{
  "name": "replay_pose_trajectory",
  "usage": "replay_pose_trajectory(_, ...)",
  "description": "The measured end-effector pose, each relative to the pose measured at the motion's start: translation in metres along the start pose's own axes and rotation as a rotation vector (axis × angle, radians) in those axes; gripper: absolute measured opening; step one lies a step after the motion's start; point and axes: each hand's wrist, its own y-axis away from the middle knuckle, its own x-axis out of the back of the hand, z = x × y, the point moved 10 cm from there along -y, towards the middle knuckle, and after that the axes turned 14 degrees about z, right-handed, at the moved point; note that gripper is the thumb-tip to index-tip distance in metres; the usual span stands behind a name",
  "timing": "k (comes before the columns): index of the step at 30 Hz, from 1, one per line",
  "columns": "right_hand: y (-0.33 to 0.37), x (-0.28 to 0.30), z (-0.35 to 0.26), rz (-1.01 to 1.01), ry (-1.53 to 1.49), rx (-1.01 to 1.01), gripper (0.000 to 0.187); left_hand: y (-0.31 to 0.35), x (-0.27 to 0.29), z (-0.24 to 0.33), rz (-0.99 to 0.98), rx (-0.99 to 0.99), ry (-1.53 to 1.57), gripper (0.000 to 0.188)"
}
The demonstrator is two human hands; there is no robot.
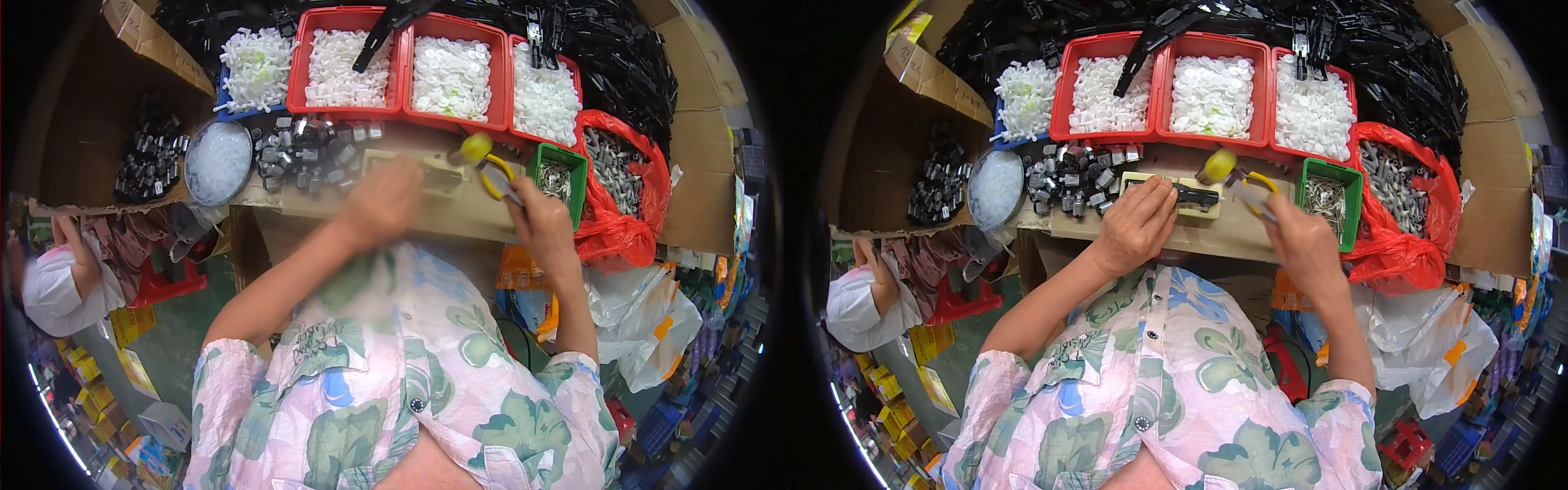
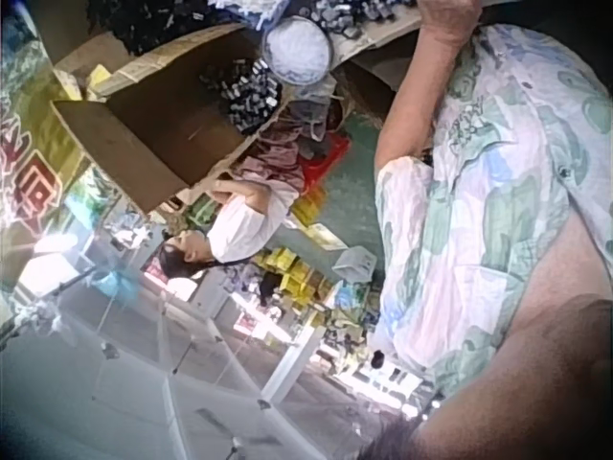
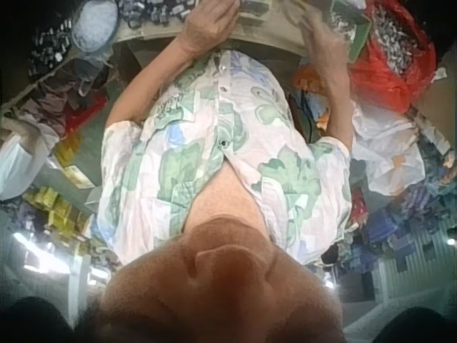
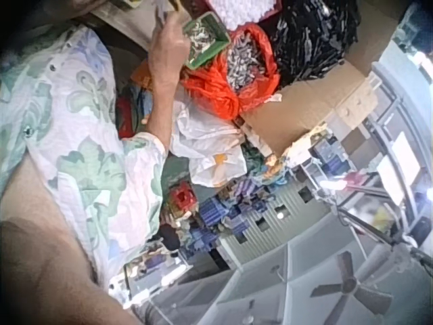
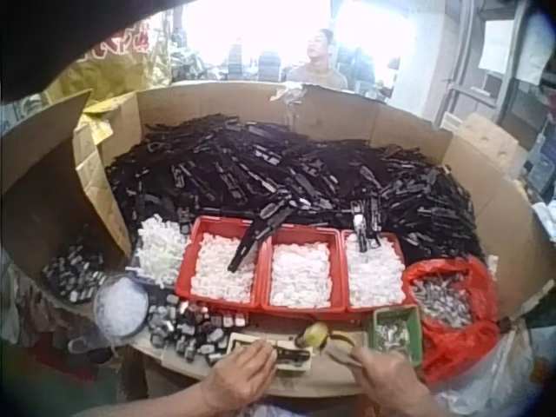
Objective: The person assembles small metal lock bodies by inserting white plastic pins and metal components into a yellow jig. They use pliers to press parts into place and a hammer to tap them down, repeating the process for multiple units.
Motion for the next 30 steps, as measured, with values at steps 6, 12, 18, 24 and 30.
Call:
replay_pose_trajectory(6, 0.013, -0.010, -0.027, -0.004, 0.217, 0.174, 0.034, 0.004, -0.004, -0.001, 0.035, -0.053, -0.023, 0.028)
replay_pose_trajectory(12, 0.011, 0.028, -0.046, 0.286, 0.048, 0.209, 0.049, 0.002, -0.001, 0.001, 0.030, -0.074, -0.039, 0.027)
replay_pose_trajectory(18, 0.009, 0.019, -0.043, 0.148, 0.112, 0.152, 0.054, 0.003, -0.001, 0.001, 0.032, -0.062, -0.039, 0.027)
replay_pose_trajectory(24, 0.027, -0.017, -0.023, -0.085, 0.233, 0.040, 0.055, -0.001, 0.000, 0.005, 0.034, -0.057, -0.008, 0.029)
replay_pose_trajectory(30, -0.021, 0.040, -0.053, 0.294, -0.179, 0.085, 0.054, -0.004, 0.005, 0.007, -0.028, 0.077, -0.048, 0.041)
